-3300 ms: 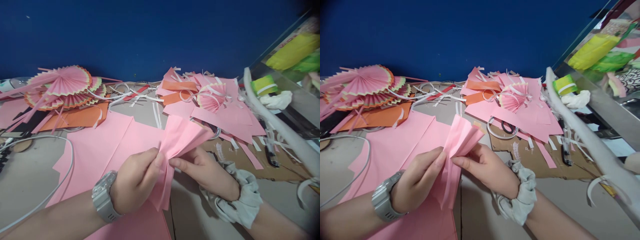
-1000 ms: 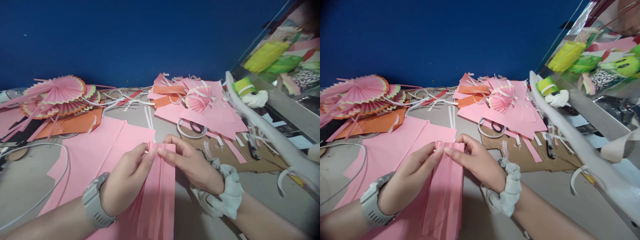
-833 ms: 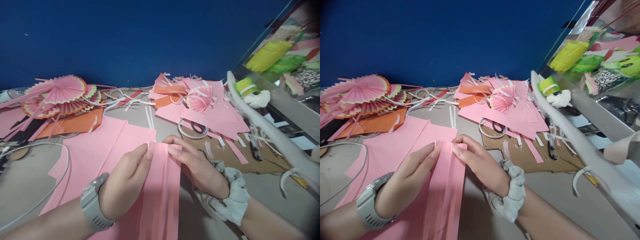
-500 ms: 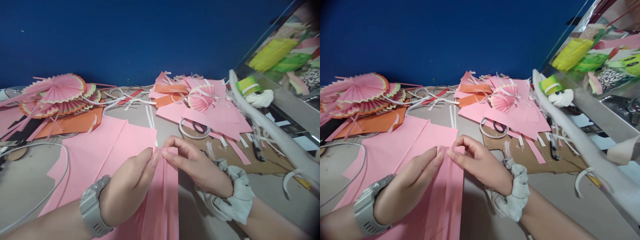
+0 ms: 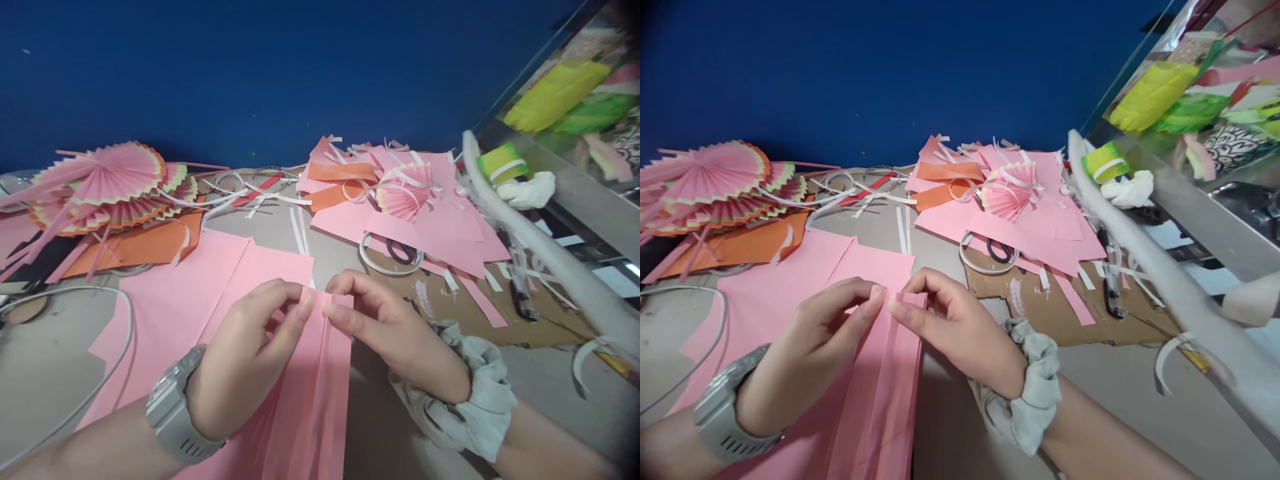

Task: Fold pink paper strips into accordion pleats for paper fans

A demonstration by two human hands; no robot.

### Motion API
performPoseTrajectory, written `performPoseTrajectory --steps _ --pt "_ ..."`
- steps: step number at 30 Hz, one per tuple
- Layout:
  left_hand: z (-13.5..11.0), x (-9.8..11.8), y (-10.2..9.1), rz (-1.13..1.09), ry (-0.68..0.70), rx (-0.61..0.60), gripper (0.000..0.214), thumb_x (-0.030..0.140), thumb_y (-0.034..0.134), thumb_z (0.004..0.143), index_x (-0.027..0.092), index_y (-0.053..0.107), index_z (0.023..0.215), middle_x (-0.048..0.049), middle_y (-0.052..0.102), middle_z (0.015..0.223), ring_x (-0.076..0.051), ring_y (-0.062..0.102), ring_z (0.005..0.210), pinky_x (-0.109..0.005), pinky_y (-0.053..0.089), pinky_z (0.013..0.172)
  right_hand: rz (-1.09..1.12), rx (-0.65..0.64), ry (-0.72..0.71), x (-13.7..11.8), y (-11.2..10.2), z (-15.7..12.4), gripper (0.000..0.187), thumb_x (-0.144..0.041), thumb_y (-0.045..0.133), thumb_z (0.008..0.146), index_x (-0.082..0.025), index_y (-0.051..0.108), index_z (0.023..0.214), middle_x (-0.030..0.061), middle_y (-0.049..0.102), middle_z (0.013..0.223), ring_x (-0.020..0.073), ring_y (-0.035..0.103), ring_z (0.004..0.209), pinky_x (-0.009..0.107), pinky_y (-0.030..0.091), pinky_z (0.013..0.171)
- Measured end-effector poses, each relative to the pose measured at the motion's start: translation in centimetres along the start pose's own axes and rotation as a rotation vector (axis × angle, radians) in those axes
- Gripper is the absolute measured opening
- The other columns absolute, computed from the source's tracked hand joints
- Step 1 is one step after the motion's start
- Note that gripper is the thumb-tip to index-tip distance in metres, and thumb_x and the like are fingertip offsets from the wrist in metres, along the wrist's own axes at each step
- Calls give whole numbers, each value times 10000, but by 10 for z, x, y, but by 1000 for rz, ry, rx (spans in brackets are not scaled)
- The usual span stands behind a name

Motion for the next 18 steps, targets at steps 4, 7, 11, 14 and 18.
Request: performPoseTrajectory --steps 4,7,11,14,18 --pt "-3 3 0 -11 2 -6 186 260 427 879 195 530 738 22 530 701 -105 471 626 -203 380 552 -23 18 8 1 3 -1 164 -325 549 827 -201 473 752 -35 403 705 92 370 618 202 319 550" --pt "-4 3 -2 -24 30 -23 177 231 432 873 194 541 739 27 546 700 -96 476 614 -193 385 547 1 -23 3 1 4 -2 176 -319 549 828 -203 447 743 -35 402 708 88 360 599 201 324 541" --pt "-5 -1 -1 -3 33 -32 148 248 447 873 215 579 814 37 602 746 -91 525 646 -181 415 580 45 -57 -27 0 4 -3 182 -329 553 823 -209 438 748 -28 411 730 97 385 643 208 347 579" --pt "-6 -2 1 46 33 -5 132 287 460 874 229 566 821 54 601 706 -79 505 591 -173 395 542 66 -68 -50 0 4 -4 168 -327 551 826 -212 450 759 -23 429 756 106 419 709 214 365 637" --pt "-11 -2 3 42 -3 9 117 316 407 902 247 501 889 73 502 597 -79 415 498 -182 347 479 44 -35 -52 1 5 -3 144 -299 535 843 -211 452 766 -26 432 758 100 419 718 207 364 654"
Point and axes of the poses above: each hand's wrist, its own z-axis towards the middle knuckle, its own y-axis out of the palm, x = y × z, the point moved 1 cm from there along z, towards the middle knuckle
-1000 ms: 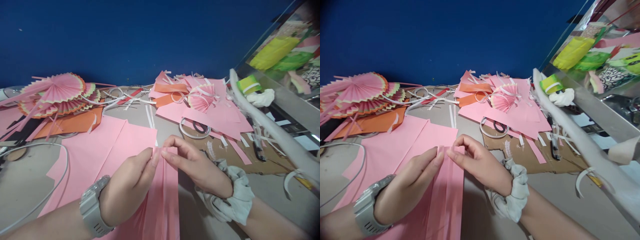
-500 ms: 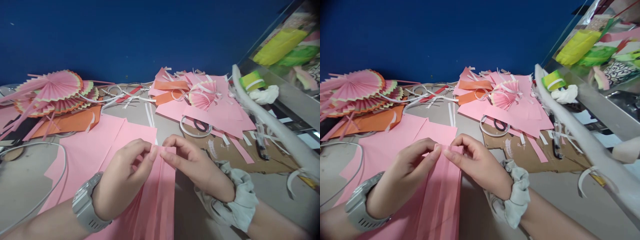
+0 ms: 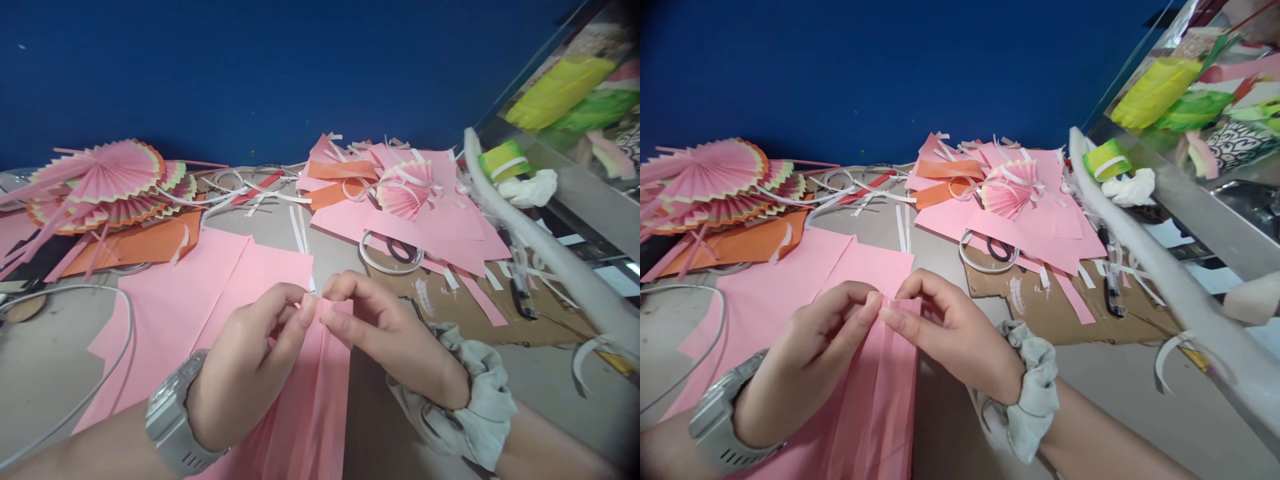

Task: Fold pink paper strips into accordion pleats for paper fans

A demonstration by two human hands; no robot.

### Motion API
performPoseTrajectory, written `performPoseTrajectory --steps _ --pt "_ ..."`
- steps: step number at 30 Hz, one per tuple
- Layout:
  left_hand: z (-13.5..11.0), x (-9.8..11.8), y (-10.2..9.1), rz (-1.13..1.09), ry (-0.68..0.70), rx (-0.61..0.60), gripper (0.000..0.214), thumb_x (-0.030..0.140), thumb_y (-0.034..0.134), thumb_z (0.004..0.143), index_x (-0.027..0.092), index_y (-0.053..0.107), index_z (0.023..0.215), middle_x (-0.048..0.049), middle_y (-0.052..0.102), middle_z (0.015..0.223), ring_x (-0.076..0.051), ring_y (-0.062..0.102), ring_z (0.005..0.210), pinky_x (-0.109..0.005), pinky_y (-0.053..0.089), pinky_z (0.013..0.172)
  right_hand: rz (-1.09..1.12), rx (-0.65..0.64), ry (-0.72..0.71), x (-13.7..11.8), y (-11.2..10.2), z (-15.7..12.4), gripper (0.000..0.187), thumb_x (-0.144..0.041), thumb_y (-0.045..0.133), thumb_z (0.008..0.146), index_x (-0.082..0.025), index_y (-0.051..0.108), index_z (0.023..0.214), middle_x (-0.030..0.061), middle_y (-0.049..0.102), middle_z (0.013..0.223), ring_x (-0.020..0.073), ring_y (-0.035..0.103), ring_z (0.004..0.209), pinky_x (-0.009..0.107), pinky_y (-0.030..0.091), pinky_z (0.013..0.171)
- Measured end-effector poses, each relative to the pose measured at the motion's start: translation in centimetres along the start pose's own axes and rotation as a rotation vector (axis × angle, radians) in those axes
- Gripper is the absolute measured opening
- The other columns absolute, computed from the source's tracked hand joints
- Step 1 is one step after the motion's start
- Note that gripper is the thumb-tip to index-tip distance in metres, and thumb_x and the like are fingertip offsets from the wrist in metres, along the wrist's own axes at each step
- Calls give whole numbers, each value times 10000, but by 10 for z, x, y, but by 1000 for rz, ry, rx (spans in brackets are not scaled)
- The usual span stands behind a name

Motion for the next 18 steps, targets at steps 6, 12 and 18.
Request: performPoseTrajectory --steps 6,12,18 --pt "-2 -1 2 65 -3 -35 162 304 343 928 281 405 1075 76 536 607 -104 516 533 -201 378 514 -84 85 79 2 -3 2 180 -349 507 857 -207 442 767 -41 386 715 86 348 615 207 318 566" --pt "3 -3 6 235 2 -30 176 294 328 921 243 435 1051 15 656 787 -161 617 659 -252 405 564 -124 46 132 2 -1 1 227 -386 480 865 -198 435 747 -51 352 671 82 322 595 210 294 543" --pt "5 5 3 176 5 -66 130 258 341 914 226 467 906 66 557 593 -106 527 492 -204 380 491 -95 21 37 -3 3 -2 194 -323 484 877 -198 423 742 -42 406 724 82 396 680 204 340 621"
Point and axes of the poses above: each hand's wrist, its own z-axis towards the middle knuckle, its own y-axis out of the palm, x = y × z, the point moved 1 cm from there along z, towards the middle knuckle
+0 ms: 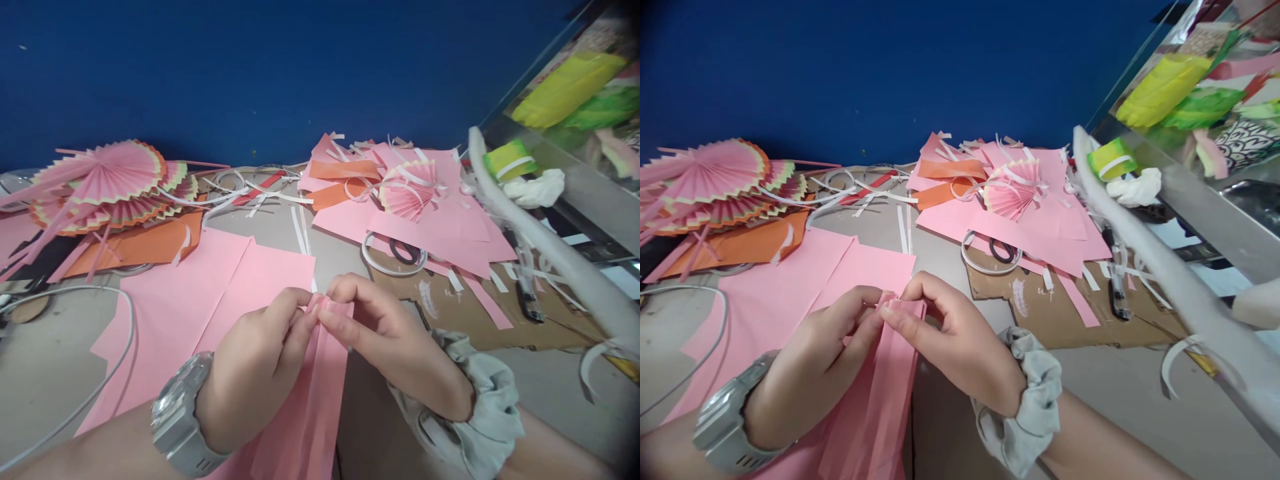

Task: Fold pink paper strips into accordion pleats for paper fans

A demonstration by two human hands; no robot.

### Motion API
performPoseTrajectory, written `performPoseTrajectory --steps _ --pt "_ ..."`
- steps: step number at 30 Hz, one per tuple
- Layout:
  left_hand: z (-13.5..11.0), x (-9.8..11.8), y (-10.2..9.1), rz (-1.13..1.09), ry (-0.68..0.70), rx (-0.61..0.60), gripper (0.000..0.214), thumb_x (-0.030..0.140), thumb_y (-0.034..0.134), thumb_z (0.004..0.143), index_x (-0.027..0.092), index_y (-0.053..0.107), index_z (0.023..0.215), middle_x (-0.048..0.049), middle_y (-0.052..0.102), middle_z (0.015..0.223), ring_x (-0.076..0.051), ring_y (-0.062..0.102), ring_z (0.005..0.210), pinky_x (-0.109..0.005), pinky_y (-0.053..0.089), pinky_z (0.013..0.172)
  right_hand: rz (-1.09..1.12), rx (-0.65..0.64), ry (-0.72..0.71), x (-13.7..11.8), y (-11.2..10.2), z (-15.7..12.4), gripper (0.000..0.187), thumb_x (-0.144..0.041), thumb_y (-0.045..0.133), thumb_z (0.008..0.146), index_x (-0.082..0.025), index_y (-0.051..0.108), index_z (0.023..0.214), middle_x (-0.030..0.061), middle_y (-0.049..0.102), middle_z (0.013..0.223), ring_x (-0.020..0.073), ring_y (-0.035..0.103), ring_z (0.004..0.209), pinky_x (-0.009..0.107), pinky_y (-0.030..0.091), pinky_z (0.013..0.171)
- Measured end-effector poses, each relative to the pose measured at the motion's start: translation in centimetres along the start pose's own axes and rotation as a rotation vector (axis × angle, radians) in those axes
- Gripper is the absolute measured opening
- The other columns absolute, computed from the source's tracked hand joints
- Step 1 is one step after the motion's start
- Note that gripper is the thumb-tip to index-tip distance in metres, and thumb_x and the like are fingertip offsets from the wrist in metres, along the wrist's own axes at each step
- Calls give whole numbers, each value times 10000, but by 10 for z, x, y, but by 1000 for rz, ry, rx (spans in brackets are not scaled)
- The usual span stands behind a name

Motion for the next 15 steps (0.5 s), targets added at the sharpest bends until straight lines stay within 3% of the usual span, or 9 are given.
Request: performPoseTrajectory --steps 8,11,15 --pt "-14 6 -5 -72 178 -4 134 168 321 904 236 432 936 36 621 756 -110 599 613 -222 464 570 -47 8 -314 -4 -3 -4 107 -223 572 826 -196 507 744 -33 437 756 85 455 739 214 375 679" --pt "-19 10 -7 -42 293 51 122 155 351 888 226 427 950 28 632 763 -104 598 579 -208 489 547 -76 40 -431 -8 -3 -8 86 -189 615 790 -183 531 770 -27 446 760 83 463 734 206 391 659" --pt "-21 14 -8 64 334 136 128 166 369 891 207 445 987 32 651 712 -101 616 562 -183 502 533 -99 70 -514 -11 -3 -11 109 -130 644 754 -165 544 777 -21 463 747 85 482 738 205 409 662"
Point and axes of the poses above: each hand's wrist, its own z-axis towards the middle knuckle, its own y-axis out of the palm, x = y × z, the point moved 1 cm from there along z, towards the middle knuckle
